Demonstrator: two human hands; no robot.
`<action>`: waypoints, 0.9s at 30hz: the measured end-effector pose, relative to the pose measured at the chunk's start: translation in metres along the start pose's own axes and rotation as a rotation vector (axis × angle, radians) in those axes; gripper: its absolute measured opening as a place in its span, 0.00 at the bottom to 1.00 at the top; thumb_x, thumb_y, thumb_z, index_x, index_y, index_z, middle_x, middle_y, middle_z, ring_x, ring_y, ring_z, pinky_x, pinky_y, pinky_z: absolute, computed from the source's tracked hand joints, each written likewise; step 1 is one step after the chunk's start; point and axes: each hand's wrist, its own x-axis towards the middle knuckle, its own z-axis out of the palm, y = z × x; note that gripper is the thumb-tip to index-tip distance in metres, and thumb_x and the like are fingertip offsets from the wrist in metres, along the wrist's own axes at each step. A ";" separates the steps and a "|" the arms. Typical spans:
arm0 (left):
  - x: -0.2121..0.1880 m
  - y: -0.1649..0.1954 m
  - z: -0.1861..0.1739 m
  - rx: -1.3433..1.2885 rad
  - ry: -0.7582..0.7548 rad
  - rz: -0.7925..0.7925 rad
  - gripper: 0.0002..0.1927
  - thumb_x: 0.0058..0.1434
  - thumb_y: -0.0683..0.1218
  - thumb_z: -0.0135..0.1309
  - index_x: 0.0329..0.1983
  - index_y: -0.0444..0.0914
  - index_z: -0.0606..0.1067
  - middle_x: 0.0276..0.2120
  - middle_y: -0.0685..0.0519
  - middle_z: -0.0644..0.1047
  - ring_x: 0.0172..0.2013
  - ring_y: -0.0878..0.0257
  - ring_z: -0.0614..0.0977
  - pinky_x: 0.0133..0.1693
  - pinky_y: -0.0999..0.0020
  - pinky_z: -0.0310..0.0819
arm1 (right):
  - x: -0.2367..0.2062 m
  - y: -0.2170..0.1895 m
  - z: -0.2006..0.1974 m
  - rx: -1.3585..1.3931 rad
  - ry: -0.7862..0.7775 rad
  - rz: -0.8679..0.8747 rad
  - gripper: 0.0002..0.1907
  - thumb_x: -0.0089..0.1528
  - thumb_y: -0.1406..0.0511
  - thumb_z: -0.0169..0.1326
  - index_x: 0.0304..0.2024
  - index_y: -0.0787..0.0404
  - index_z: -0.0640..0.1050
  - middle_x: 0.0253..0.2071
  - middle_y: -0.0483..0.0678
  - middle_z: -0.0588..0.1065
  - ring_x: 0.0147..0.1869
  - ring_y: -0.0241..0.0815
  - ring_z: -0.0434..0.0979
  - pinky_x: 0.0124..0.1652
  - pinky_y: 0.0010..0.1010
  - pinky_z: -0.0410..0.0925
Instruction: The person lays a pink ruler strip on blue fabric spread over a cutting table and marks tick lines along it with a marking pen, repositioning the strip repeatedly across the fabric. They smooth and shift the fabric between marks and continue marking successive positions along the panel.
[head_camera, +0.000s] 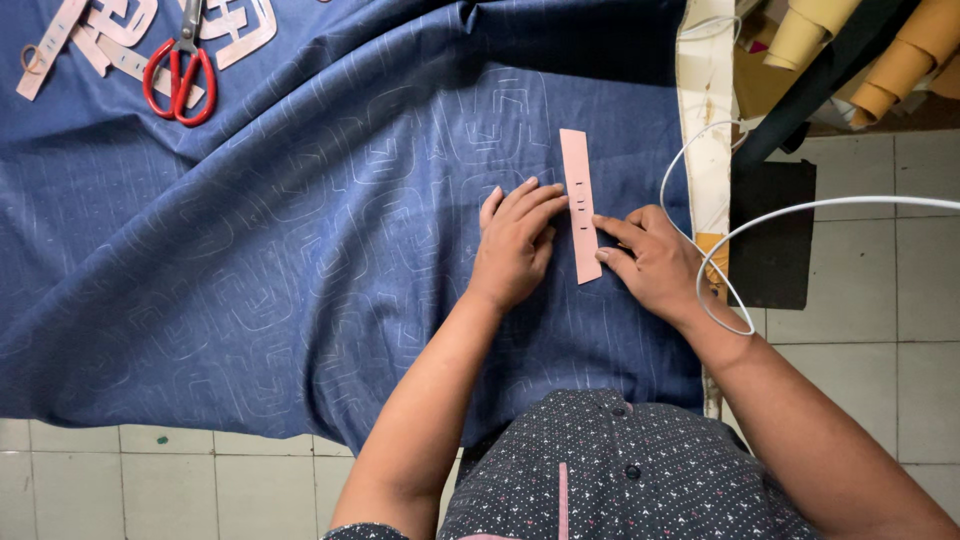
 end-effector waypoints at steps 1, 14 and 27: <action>0.000 0.001 -0.001 0.016 -0.014 0.005 0.25 0.59 0.37 0.54 0.60 0.45 0.75 0.63 0.56 0.74 0.70 0.54 0.68 0.71 0.43 0.46 | 0.000 0.000 0.000 0.000 0.000 -0.003 0.23 0.59 0.61 0.64 0.57 0.52 0.81 0.41 0.48 0.71 0.41 0.45 0.76 0.40 0.35 0.70; 0.002 0.007 -0.006 0.120 -0.082 0.028 0.31 0.55 0.55 0.66 0.62 0.46 0.74 0.66 0.58 0.72 0.71 0.53 0.65 0.71 0.41 0.44 | 0.001 0.003 0.005 -0.019 0.029 -0.038 0.22 0.59 0.61 0.64 0.57 0.52 0.81 0.41 0.49 0.72 0.41 0.46 0.76 0.39 0.35 0.70; 0.004 0.007 -0.007 0.139 -0.116 0.039 0.33 0.52 0.56 0.67 0.61 0.47 0.76 0.66 0.58 0.71 0.71 0.53 0.64 0.71 0.40 0.42 | 0.003 -0.001 0.002 -0.046 0.017 0.003 0.22 0.59 0.60 0.64 0.56 0.50 0.82 0.41 0.48 0.72 0.40 0.45 0.77 0.38 0.36 0.71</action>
